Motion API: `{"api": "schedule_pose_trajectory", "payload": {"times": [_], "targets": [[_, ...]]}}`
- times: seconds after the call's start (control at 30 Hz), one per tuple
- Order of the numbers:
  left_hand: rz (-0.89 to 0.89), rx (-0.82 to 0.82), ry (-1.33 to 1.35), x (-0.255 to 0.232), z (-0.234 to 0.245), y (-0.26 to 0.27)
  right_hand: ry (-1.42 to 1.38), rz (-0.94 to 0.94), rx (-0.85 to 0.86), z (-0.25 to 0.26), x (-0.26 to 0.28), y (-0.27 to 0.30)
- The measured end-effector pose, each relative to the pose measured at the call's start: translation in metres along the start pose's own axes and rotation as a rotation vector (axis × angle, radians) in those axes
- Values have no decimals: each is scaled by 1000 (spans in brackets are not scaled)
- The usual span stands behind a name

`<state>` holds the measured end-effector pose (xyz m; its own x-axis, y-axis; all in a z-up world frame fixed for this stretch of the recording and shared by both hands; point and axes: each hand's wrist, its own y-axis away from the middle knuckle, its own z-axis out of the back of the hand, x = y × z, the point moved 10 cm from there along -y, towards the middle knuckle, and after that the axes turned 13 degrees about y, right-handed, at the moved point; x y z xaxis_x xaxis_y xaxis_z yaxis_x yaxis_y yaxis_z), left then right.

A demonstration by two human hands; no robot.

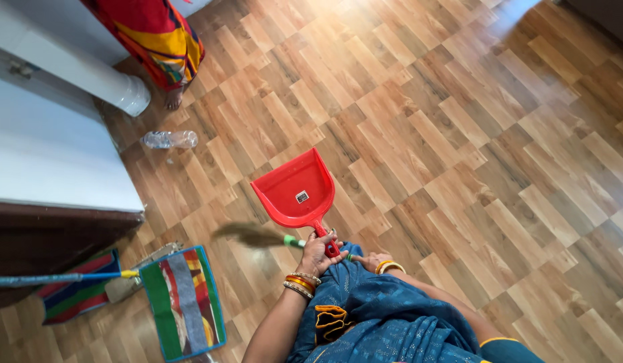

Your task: The person sweeps a wooden floor with a broom and dustpan, moving around furniture and rugs to gather debris. The person holds the dustpan in one hand and sweeps with the other, navigating around a bed, a glass table, and a sofa.

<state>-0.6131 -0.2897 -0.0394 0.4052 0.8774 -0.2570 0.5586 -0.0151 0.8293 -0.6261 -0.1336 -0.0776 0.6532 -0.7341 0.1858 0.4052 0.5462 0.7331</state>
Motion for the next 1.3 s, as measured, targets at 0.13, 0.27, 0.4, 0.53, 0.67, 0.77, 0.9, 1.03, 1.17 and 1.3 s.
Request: {"api": "schedule_pose_trajectory", "payload": {"times": [0.13,0.27,0.4,0.53,0.67,0.77,0.9,1.03,1.17,1.3], "targets": [[20,3,0,-24,-5,-1,-100,-139,71,4,-8,-14],[41,4,-35,-46,-4,-2,-362,-371,-52,26,-45,-19],[65,15,-57,-65,-3,-10,-549,-551,-304,63,-81,-22],[72,-4,-65,-89,5,-23,-931,-754,-370,75,-104,-31],[76,19,-71,-107,10,-31,-1049,-858,-426,99,-106,-47],[59,4,-64,-118,9,-37,-915,-830,-514,114,-98,-50],[9,-11,-15,-130,-3,-46,-762,-564,-813,137,-64,-41],[-8,4,35,-132,-18,-58,-600,-399,-505,125,-30,-65],[17,21,-9,-134,-28,-69,-525,-253,-161,115,4,-100],[31,32,-30,-139,-37,-84,-390,-252,49,119,0,-120]]}}
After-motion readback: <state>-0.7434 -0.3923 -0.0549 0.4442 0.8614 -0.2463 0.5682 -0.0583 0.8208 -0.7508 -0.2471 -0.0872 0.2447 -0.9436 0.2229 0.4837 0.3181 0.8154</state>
